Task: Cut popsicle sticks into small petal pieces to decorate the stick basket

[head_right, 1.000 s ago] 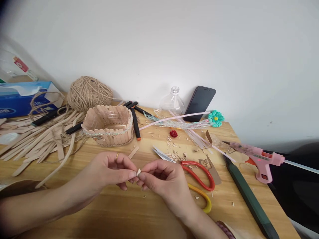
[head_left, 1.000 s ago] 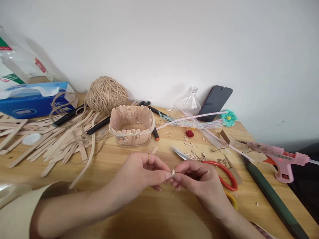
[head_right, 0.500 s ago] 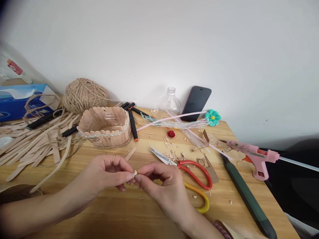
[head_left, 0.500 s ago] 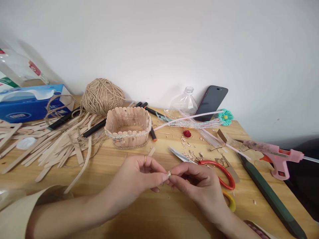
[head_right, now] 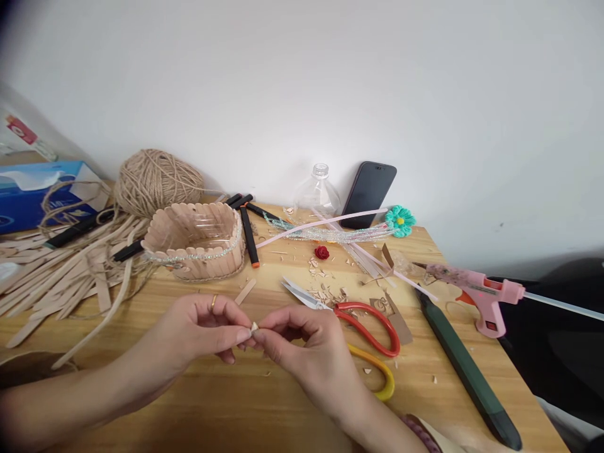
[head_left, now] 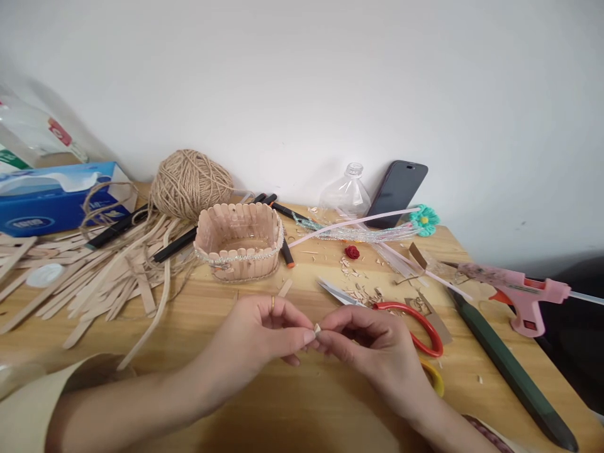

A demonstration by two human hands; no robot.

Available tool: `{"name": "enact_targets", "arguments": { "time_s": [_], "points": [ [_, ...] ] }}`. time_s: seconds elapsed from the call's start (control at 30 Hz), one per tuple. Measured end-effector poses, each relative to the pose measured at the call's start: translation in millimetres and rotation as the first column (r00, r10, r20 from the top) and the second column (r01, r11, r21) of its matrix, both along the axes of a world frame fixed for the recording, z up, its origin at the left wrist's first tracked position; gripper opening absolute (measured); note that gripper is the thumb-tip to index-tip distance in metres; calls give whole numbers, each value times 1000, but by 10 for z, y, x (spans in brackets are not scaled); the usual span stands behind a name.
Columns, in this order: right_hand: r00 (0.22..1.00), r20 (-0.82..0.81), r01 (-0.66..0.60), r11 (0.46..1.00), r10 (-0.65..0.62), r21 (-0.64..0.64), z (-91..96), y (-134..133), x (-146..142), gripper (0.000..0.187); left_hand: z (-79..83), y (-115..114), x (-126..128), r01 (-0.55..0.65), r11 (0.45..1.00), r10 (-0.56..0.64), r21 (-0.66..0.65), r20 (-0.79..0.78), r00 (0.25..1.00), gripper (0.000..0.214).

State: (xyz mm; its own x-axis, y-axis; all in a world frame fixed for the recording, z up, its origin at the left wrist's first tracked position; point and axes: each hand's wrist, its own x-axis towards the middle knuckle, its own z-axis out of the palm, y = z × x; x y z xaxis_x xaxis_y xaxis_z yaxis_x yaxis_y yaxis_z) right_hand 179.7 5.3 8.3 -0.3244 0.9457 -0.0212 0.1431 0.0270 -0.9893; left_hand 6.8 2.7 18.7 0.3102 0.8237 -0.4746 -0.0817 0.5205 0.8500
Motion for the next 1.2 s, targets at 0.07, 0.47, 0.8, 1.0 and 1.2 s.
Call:
{"name": "enact_targets", "arguments": {
  "time_s": [0.07,0.47,0.8,1.0,1.2],
  "points": [
    [1000,-4,-12,1000,12,-22,25,9,1,11,-11,0,0,9,1000,-9,-4,5,1000,9],
    [993,104,-62,998,61,3,142,21,12,10,31,12,7,17,999,-18,-36,-17,1000,9],
    [977,189,-101,995,101,-9,164,-13,27,11,3,21,-50,184,982,-168,51,-226,960,17],
    [974,128,-142,945,186,-293,175,-14,30,11,17,66,-86,310,950,-291,40,-252,923,11],
    [987,17,-137,883,162,-448,173,45,37,13,15,92,-66,267,964,-266,-9,-113,957,6]
  ]
}}
